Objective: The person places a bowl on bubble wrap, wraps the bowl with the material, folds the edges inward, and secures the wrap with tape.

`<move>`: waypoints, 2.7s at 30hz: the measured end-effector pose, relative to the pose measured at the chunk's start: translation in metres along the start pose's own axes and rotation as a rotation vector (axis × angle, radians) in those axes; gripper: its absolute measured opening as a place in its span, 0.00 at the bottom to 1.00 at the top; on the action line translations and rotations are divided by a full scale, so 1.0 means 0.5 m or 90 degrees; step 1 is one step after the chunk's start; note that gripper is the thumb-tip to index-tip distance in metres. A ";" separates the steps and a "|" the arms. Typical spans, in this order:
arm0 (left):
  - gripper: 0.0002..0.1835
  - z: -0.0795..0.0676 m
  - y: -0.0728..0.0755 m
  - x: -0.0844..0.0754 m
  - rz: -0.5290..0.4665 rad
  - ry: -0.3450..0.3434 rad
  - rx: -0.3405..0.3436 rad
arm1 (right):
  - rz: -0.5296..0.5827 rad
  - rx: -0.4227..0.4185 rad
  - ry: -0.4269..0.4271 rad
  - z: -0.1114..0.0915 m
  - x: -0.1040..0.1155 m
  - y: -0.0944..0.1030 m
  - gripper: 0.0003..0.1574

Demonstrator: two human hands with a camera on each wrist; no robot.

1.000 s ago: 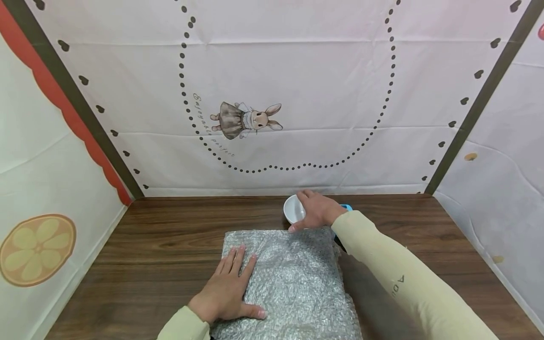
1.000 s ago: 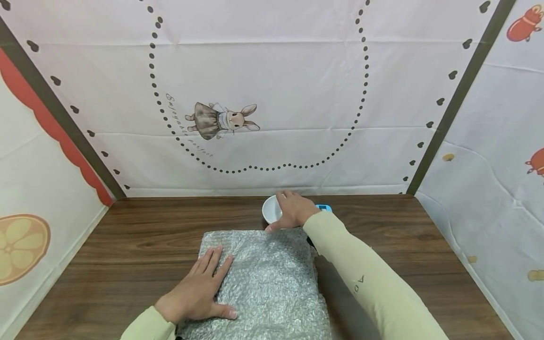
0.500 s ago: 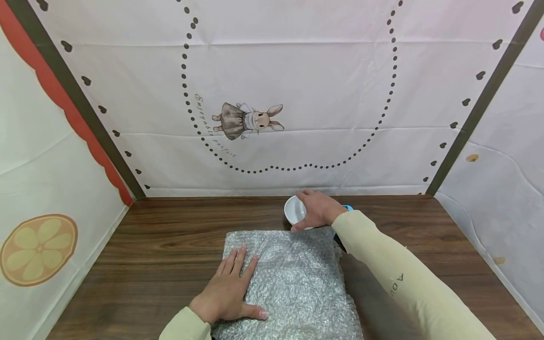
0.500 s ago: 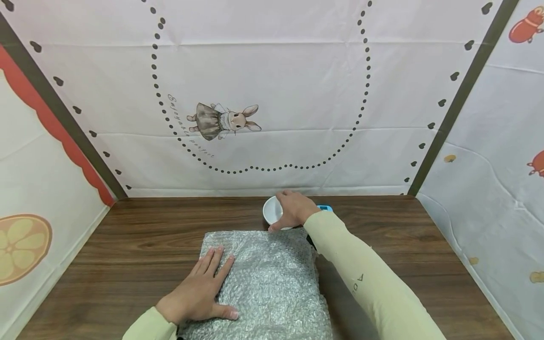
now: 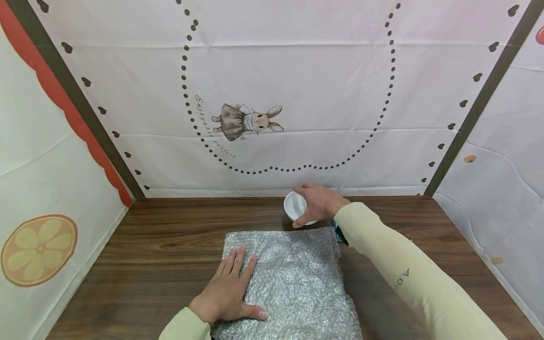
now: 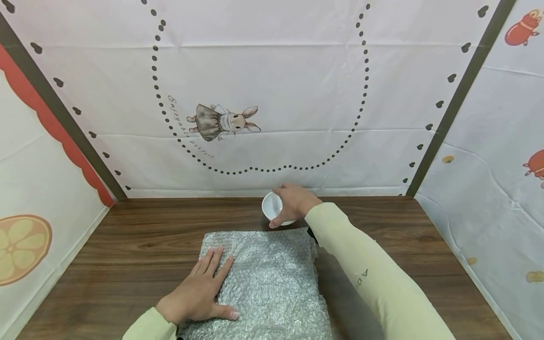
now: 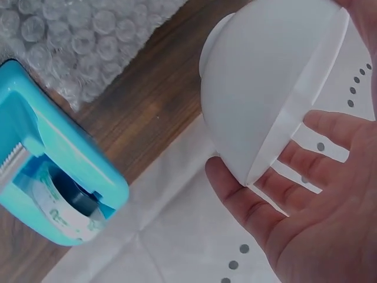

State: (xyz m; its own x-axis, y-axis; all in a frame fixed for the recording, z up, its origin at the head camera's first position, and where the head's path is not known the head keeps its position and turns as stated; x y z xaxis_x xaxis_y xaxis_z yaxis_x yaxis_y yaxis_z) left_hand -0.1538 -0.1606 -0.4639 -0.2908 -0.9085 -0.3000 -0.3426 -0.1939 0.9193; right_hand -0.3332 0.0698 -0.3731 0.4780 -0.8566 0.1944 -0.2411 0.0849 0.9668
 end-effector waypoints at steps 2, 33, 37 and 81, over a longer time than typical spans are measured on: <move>0.71 0.000 0.001 -0.001 0.003 0.000 -0.001 | 0.005 0.004 -0.003 -0.003 0.001 0.006 0.67; 0.71 0.000 0.003 -0.004 0.004 0.018 0.012 | -0.074 0.050 0.068 -0.061 0.053 0.081 0.68; 0.71 -0.001 0.004 -0.006 0.003 0.018 0.011 | -0.086 0.053 0.073 -0.071 0.058 0.087 0.68; 0.71 -0.001 0.002 -0.002 -0.001 0.006 -0.005 | -0.120 0.057 0.160 -0.144 0.124 0.115 0.69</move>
State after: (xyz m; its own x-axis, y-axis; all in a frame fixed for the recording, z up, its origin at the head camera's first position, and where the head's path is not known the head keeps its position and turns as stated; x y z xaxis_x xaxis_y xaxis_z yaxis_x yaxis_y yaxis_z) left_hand -0.1531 -0.1600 -0.4626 -0.2821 -0.9115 -0.2992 -0.3361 -0.1982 0.9207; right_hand -0.2564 0.0583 -0.2935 0.7124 -0.6993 0.0588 -0.1968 -0.1186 0.9732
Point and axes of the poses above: each hand's wrist, its own z-axis towards the middle knuckle, its own y-axis out of the back of the hand, x = y × z, the point moved 4 cm from there along z, towards the middle knuckle
